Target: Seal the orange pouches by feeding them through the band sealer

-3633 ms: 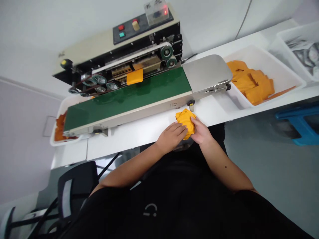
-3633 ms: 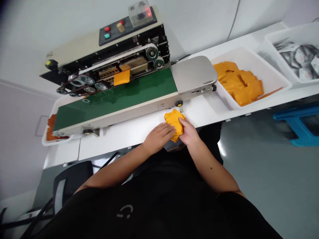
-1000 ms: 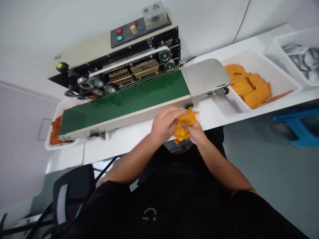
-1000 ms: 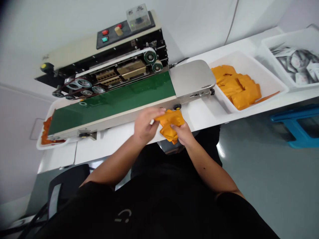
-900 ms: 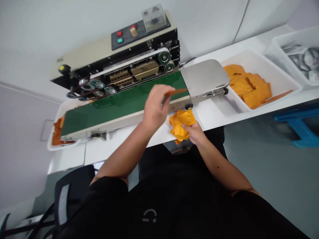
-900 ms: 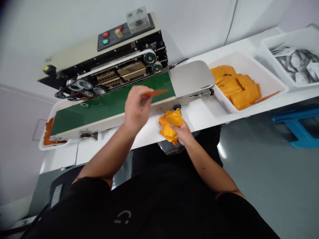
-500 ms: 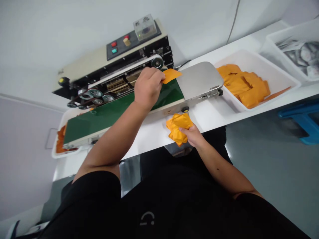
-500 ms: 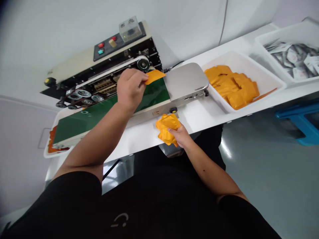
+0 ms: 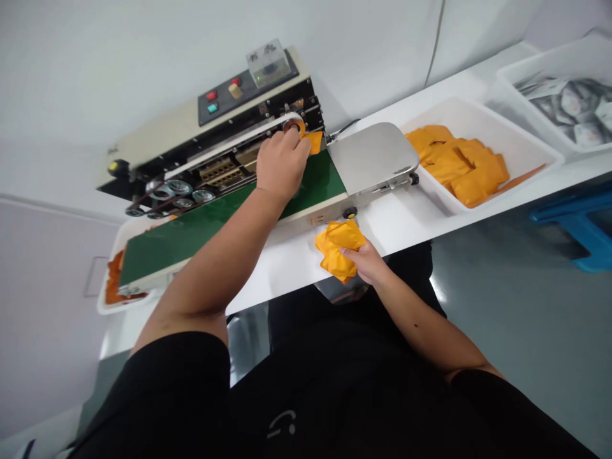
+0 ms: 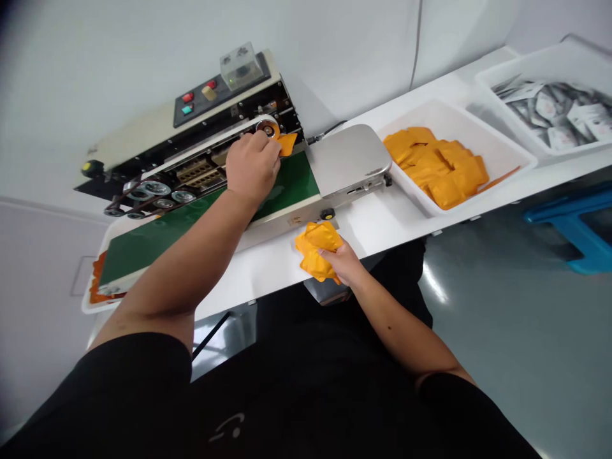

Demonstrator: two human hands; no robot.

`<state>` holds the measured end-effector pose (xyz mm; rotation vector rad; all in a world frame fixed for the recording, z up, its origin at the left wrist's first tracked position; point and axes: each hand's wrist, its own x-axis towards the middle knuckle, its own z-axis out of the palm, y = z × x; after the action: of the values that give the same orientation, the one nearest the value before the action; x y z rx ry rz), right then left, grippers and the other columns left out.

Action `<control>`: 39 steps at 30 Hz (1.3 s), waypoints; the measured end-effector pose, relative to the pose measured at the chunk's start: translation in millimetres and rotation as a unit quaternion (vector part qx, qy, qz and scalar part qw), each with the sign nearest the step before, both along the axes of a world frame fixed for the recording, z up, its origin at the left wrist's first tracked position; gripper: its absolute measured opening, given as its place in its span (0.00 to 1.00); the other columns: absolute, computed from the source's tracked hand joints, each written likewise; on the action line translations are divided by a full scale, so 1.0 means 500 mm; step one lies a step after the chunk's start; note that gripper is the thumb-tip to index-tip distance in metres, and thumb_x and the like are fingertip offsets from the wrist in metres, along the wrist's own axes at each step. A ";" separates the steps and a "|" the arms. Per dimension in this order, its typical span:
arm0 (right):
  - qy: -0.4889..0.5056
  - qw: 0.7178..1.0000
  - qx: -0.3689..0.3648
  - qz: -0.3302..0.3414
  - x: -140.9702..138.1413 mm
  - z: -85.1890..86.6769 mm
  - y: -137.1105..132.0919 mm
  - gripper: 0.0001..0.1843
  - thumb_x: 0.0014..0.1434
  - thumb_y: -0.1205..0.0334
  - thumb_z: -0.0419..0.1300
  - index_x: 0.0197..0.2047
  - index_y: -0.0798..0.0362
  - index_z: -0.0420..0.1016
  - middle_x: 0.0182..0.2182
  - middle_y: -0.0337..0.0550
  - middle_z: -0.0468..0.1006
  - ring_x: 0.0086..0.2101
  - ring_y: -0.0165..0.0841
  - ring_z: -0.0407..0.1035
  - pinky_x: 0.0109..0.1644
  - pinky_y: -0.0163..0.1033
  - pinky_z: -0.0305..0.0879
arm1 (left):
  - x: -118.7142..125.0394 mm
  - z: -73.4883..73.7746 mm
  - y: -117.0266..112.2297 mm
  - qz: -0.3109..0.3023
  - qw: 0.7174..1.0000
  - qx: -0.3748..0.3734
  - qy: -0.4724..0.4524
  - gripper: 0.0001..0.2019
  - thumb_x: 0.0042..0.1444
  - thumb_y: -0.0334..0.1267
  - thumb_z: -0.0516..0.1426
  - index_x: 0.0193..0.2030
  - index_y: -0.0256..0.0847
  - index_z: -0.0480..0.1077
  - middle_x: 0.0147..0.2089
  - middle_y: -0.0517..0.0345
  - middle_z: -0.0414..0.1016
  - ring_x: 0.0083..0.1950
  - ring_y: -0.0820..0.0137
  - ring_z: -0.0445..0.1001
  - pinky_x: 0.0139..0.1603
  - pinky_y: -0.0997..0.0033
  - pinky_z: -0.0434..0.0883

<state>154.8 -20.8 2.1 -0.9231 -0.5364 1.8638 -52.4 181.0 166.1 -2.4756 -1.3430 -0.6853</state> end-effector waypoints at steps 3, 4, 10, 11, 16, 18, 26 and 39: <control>0.002 1.000 0.005 0.002 0.001 0.000 0.000 0.34 0.47 0.53 0.84 0.56 0.48 0.82 0.53 0.49 0.89 0.51 0.47 0.85 0.54 0.52 0.84 | 0.003 -0.006 -0.006 0.021 1.000 -0.013 -0.005 0.08 0.76 0.38 0.52 0.52 0.41 0.71 0.54 0.45 0.73 0.69 0.46 0.75 0.70 0.38 0.70; 0.002 1.000 0.005 0.004 0.001 0.000 0.000 0.33 0.48 0.53 0.84 0.56 0.48 0.82 0.53 0.49 0.89 0.51 0.47 0.85 0.54 0.52 0.84 | 0.002 -0.005 -0.010 0.025 1.000 -0.017 -0.003 0.07 0.76 0.37 0.53 0.53 0.41 0.71 0.54 0.44 0.74 0.69 0.46 0.75 0.70 0.40 0.71; -0.001 1.000 0.017 0.002 0.005 -0.003 -0.003 0.32 0.49 0.53 0.83 0.56 0.47 0.82 0.54 0.48 0.88 0.53 0.47 0.85 0.57 0.53 0.84 | -0.021 0.028 -0.048 0.084 0.996 -0.020 0.039 0.08 0.77 0.39 0.52 0.53 0.43 0.73 0.55 0.42 0.78 0.67 0.46 0.74 0.69 0.39 0.69; -0.002 1.000 0.018 0.000 0.006 -0.003 -0.004 0.32 0.49 0.53 0.83 0.56 0.47 0.82 0.54 0.48 0.88 0.54 0.47 0.85 0.58 0.54 0.84 | -0.026 0.035 -0.063 0.093 0.995 -0.010 0.037 0.09 0.77 0.42 0.54 0.54 0.43 0.73 0.57 0.42 0.78 0.68 0.45 0.72 0.70 0.36 0.67; 0.012 1.000 0.002 -0.014 0.011 0.008 -0.007 0.34 0.47 0.54 0.84 0.56 0.48 0.83 0.55 0.48 0.88 0.55 0.49 0.84 0.61 0.55 0.83 | -0.036 0.013 -0.222 0.052 0.998 0.011 -0.032 0.26 0.71 0.56 0.63 0.68 0.47 0.70 0.64 0.43 0.78 0.71 0.40 0.70 0.69 0.33 0.65; 0.025 1.000 0.006 -0.018 0.012 0.015 -0.009 0.35 0.48 0.55 0.84 0.57 0.48 0.83 0.54 0.48 0.89 0.55 0.49 0.84 0.62 0.56 0.83 | -0.025 -0.034 -0.308 -0.015 1.000 -0.004 -0.020 0.22 0.73 0.55 0.61 0.67 0.48 0.74 0.59 0.44 0.81 0.64 0.45 0.77 0.64 0.39 0.70; 0.023 1.000 0.017 0.005 0.003 0.030 -0.025 0.30 0.53 0.57 0.82 0.58 0.45 0.83 0.58 0.46 0.87 0.61 0.48 0.82 0.67 0.55 0.81 | 0.050 -0.238 -0.433 -0.167 0.969 -0.172 -0.058 0.30 0.76 0.50 0.58 0.79 0.41 0.64 0.80 0.37 0.69 0.81 0.48 0.68 0.79 0.39 0.72; 0.024 0.999 0.028 0.027 -0.004 0.011 -0.021 0.29 0.64 0.40 0.71 0.61 0.48 0.82 0.62 0.50 0.85 0.66 0.47 0.78 0.70 0.57 0.77 | 0.051 -0.275 -0.440 -0.139 0.966 -0.206 -0.076 0.33 0.76 0.51 0.58 0.80 0.37 0.64 0.79 0.34 0.71 0.83 0.46 0.66 0.84 0.32 0.63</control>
<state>152.7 -31.4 7.7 -0.8328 -0.5857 1.9043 -26.7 -38.8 28.5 -3.0421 -1.3128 -0.7293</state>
